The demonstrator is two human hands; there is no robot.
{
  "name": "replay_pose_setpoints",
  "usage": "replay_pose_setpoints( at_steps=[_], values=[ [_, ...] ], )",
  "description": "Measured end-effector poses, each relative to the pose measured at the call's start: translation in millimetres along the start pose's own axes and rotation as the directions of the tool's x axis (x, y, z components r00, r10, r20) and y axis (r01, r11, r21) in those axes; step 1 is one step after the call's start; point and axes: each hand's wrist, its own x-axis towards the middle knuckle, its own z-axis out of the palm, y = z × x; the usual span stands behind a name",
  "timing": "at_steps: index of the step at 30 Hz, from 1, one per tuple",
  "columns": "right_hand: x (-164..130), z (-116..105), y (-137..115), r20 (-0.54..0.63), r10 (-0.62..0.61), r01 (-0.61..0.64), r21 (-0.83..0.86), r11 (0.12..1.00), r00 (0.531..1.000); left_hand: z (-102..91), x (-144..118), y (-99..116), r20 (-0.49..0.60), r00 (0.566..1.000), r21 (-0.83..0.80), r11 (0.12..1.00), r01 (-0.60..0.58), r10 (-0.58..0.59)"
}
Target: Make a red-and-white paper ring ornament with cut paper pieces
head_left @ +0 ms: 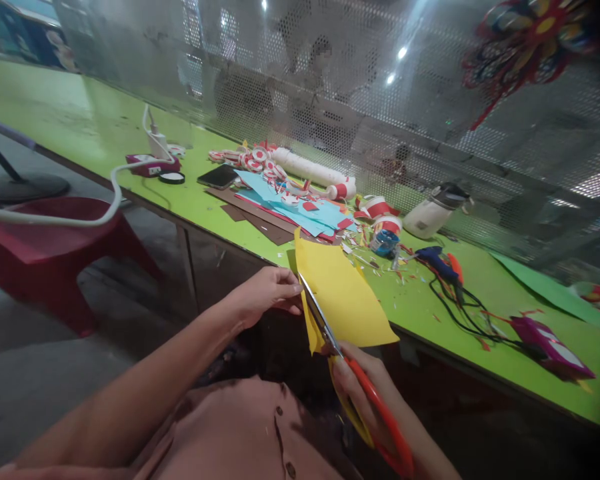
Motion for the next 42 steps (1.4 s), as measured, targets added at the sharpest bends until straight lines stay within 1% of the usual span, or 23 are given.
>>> replay_pose_setpoints(
  at_steps=[6, 9, 12, 17, 23, 29, 33, 42],
  values=[
    [4, -3, -2, -0.006, 0.010, -0.010, -0.035, 0.999, 1.000, 0.5, 1, 1, -0.022, 1.000, -0.040, 0.999, -0.002, 0.001],
    [4, -6, -5, -0.003, -0.005, 0.005, -0.063, 0.998, 1.000, 0.5, 0, 2, -0.019, 1.000, -0.053, 0.999, 0.002, -0.003],
    [4, -8, -9, 0.006, -0.019, 0.019, -0.086, 0.996, 1.000, 0.5, -1, 2, -0.019, 1.000, -0.061, 0.998, 0.002, -0.003],
    [5, -10, -9, 0.033, -0.008, 0.011, -0.098, 0.995, 0.999, -0.5, -2, 2, -0.016, 1.000, -0.082, 0.997, 0.000, -0.001],
    [7, -11, -5, 0.037, -0.071, 0.077, -0.164, 0.983, 0.997, -1.7, -4, 3, -0.007, 1.000, -0.103, 0.995, 0.002, -0.003],
    [10, -13, -5, 0.057, -0.085, 0.094, -0.198, 0.976, 0.995, -3.1, -3, 2, -0.021, 1.000, -0.108, 0.994, -0.001, -0.001],
    [11, -14, -6, 0.073, -0.070, 0.081, -0.173, 0.982, 0.995, -4.4, -3, 2, -0.019, 1.000, -0.108, 0.994, -0.004, 0.002],
    [13, -15, -10, 0.057, -0.044, 0.052, -0.141, 0.989, 0.997, -6.5, -1, 1, -0.017, 1.000, -0.131, 0.991, 0.002, -0.005]
  ],
)
